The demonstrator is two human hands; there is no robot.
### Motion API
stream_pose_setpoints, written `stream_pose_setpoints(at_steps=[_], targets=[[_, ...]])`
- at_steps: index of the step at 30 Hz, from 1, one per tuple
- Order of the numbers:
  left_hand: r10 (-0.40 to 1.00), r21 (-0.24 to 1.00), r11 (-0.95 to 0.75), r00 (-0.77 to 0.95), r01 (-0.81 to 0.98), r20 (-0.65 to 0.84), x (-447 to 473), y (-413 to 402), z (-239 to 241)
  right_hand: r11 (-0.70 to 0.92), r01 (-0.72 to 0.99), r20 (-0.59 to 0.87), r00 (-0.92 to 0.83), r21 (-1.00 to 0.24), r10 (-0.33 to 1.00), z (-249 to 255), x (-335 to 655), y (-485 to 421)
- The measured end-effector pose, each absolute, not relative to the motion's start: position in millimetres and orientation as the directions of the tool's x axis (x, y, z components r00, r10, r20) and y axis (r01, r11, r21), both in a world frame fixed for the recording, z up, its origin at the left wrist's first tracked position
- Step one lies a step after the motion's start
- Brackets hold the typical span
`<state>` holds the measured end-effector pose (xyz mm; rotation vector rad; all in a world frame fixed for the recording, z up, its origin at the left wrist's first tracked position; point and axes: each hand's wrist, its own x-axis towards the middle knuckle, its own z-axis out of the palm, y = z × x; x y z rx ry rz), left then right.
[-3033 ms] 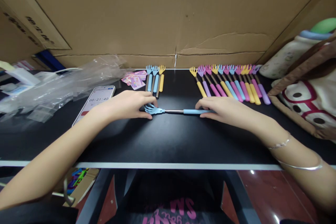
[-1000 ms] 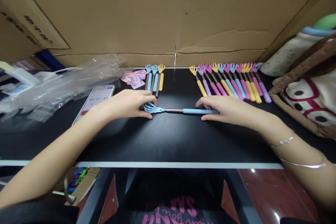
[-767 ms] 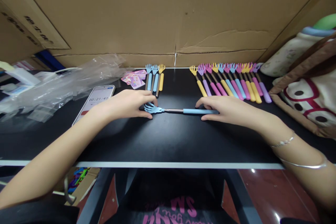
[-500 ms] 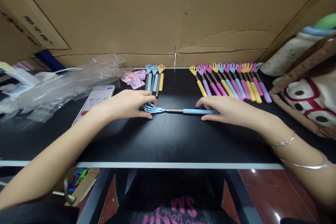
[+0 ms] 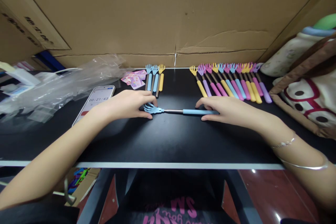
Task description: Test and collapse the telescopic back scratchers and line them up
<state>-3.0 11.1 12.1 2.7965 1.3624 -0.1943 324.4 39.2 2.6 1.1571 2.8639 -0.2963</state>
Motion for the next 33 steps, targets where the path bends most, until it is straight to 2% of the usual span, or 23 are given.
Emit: stream_pose_setpoints(at_steps=[11,33], targets=[[0.781,-0.028,-0.620,0.614,0.784,-0.115,-3.6,11.3,10.9,0.665,0.731,-0.140,-0.682,-0.152,0.718,1.5,325.7,40.0],[0.782,-0.019,-0.618,0.612,0.786,-0.113,-3.7,11.7,10.8,0.679,0.719,-0.147,-0.695,-0.151,0.703,2.5,324.9,38.7]])
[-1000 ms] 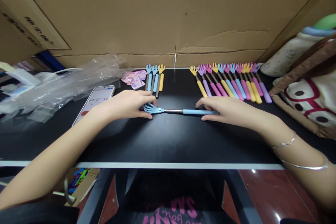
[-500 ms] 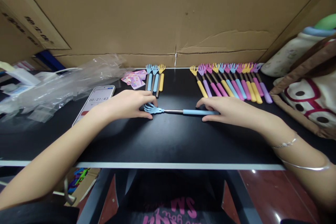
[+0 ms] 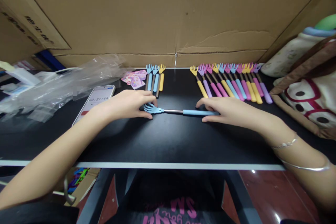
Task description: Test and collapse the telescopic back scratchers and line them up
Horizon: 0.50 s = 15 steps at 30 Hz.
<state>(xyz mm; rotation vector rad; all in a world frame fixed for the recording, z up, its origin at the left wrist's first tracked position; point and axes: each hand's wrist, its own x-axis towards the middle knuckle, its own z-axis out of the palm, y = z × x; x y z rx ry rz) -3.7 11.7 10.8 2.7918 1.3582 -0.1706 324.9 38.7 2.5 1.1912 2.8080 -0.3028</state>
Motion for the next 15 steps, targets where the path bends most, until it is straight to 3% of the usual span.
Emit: stream_pose_setpoints(at_steps=[15], targets=[[0.791,-0.016,-0.605,0.599,0.796,-0.126,-2.7,11.1,11.9,0.680,0.716,-0.146,-0.698,-0.160,0.701,2.8,324.6,38.4]])
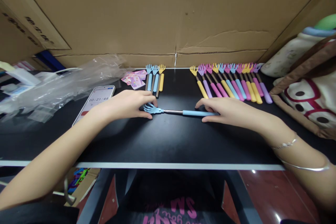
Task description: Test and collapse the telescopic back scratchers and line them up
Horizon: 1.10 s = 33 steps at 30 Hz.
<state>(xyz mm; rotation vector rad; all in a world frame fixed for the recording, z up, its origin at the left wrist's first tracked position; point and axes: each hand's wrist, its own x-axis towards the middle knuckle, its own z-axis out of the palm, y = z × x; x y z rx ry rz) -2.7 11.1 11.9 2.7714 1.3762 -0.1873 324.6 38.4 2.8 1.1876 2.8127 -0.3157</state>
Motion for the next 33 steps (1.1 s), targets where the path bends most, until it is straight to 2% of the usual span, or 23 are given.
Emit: stream_pose_setpoints(at_steps=[33], targets=[[0.791,-0.047,-0.607,0.597,0.794,-0.135,-1.3,10.1,13.6,0.696,0.706,-0.126,-0.708,-0.132,0.695,5.6,322.1,37.7]])
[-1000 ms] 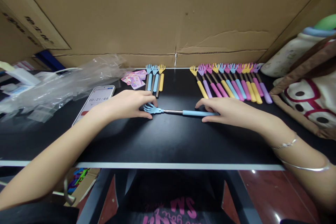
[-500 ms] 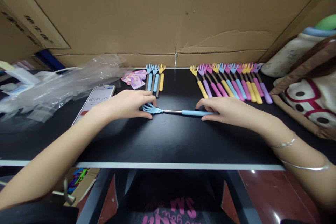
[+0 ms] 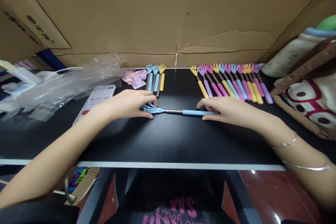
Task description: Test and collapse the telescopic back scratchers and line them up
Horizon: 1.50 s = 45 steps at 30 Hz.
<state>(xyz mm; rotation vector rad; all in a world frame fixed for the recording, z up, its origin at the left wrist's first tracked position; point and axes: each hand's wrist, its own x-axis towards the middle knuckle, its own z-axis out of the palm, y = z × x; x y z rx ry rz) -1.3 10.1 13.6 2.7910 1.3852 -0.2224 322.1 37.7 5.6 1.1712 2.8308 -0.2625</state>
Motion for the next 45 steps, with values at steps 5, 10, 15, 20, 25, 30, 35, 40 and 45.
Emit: stream_pose_setpoints(at_steps=[5,10,15,20,25,30,35,40,45], targets=[[0.788,-0.044,-0.612,0.603,0.790,-0.129,-0.9,10.1,13.2,0.698,0.708,-0.111,-0.706,-0.105,0.699,4.5,323.5,38.5],[0.789,-0.050,-0.611,0.601,0.790,-0.128,-1.3,10.2,12.6,0.700,0.713,-0.052,-0.701,-0.049,0.711,2.5,325.6,39.2],[0.781,-0.047,-0.622,0.613,0.782,-0.121,-2.4,10.7,11.1,0.702,0.712,-0.010,-0.702,-0.017,0.712,2.2,326.4,39.8],[0.776,-0.041,-0.628,0.621,0.777,-0.112,-4.0,11.7,9.1,0.697,0.717,-0.019,-0.698,-0.014,0.716,2.6,325.8,38.9],[0.777,-0.037,-0.626,0.619,0.779,-0.112,-4.5,11.9,8.6,0.697,0.716,-0.018,-0.698,-0.023,0.716,0.8,327.3,40.3],[0.779,-0.038,-0.624,0.617,0.781,-0.115,-3.1,11.6,10.5,0.692,0.721,-0.027,-0.693,-0.027,0.721,0.8,326.4,40.5],[0.776,-0.033,-0.627,0.621,0.778,-0.108,-3.9,11.9,10.0,0.690,0.723,-0.040,-0.691,-0.028,0.722,1.6,325.2,39.8],[0.775,-0.035,-0.630,0.625,0.776,-0.096,-5.5,12.2,8.3,0.693,0.720,-0.035,-0.694,-0.030,0.719,2.1,325.4,39.9],[0.781,-0.036,-0.621,0.614,0.783,-0.112,-3.8,11.3,10.3,0.702,0.711,-0.022,-0.703,-0.038,0.711,2.6,325.3,39.7]])
